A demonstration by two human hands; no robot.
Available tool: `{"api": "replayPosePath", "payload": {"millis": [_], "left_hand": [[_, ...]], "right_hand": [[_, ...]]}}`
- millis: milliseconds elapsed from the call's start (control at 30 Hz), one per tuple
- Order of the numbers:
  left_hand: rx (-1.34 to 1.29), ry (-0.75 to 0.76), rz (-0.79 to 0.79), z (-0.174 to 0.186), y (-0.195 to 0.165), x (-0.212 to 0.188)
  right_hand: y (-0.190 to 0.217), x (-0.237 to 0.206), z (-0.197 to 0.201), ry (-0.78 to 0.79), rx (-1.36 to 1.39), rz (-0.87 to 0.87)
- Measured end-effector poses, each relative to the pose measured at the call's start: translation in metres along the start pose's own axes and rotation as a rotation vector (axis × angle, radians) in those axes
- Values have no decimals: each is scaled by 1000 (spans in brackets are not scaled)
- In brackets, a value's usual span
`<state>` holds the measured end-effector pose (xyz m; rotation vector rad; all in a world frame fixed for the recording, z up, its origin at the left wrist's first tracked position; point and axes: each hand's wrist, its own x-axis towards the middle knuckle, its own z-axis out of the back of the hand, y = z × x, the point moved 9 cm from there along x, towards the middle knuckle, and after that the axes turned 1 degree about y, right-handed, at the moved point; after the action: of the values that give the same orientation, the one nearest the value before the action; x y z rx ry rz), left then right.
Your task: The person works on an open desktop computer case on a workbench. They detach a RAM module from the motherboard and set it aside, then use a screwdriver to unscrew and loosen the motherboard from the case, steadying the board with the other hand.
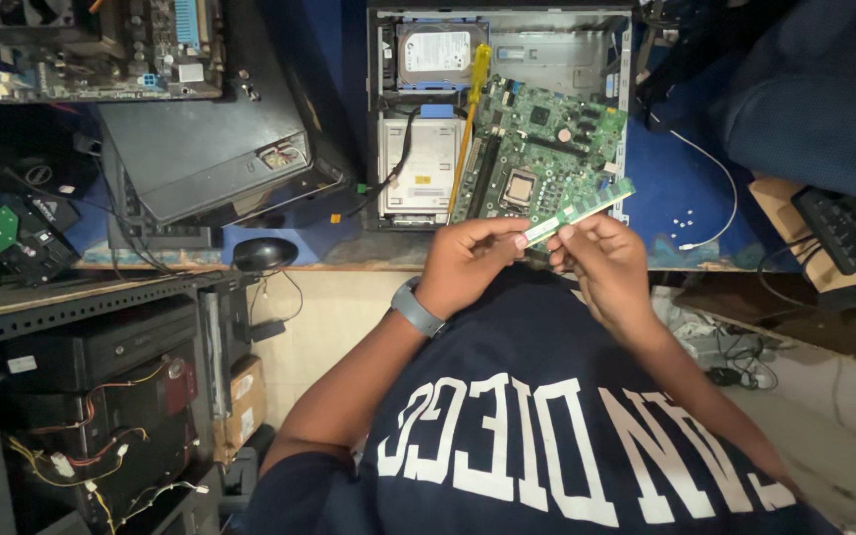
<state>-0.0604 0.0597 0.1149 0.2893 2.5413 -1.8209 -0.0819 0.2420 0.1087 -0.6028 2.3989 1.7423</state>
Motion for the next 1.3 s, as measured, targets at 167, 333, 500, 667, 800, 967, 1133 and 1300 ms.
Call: {"api": "replayPosePath", "payload": {"millis": [167, 333, 500, 667, 800, 967, 1133, 1300], "left_hand": [[29, -26, 11, 2, 0, -2], [179, -58, -53, 5, -15, -5], [270, -55, -78, 4, -26, -7], [267, -36, -129, 4, -31, -8], [315, -34, -82, 3, -25, -9], [315, -30, -84, 5, -28, -10], [354, -29, -120, 5, -37, -12], [396, -65, -138, 9, -43, -14]], "right_hand": [[0, 2, -1, -2, -5, 25], [3, 2, -6, 14, -35, 51], [3, 2, -2, -26, -50, 53], [3, 1, 8, -81, -7, 76], [4, 2, 16, -111, 23, 107], [5, 4, 27, -150, 57, 148], [1, 9, 39, -228, 82, 142], [9, 10, 51, -260, -1, 192]]}}
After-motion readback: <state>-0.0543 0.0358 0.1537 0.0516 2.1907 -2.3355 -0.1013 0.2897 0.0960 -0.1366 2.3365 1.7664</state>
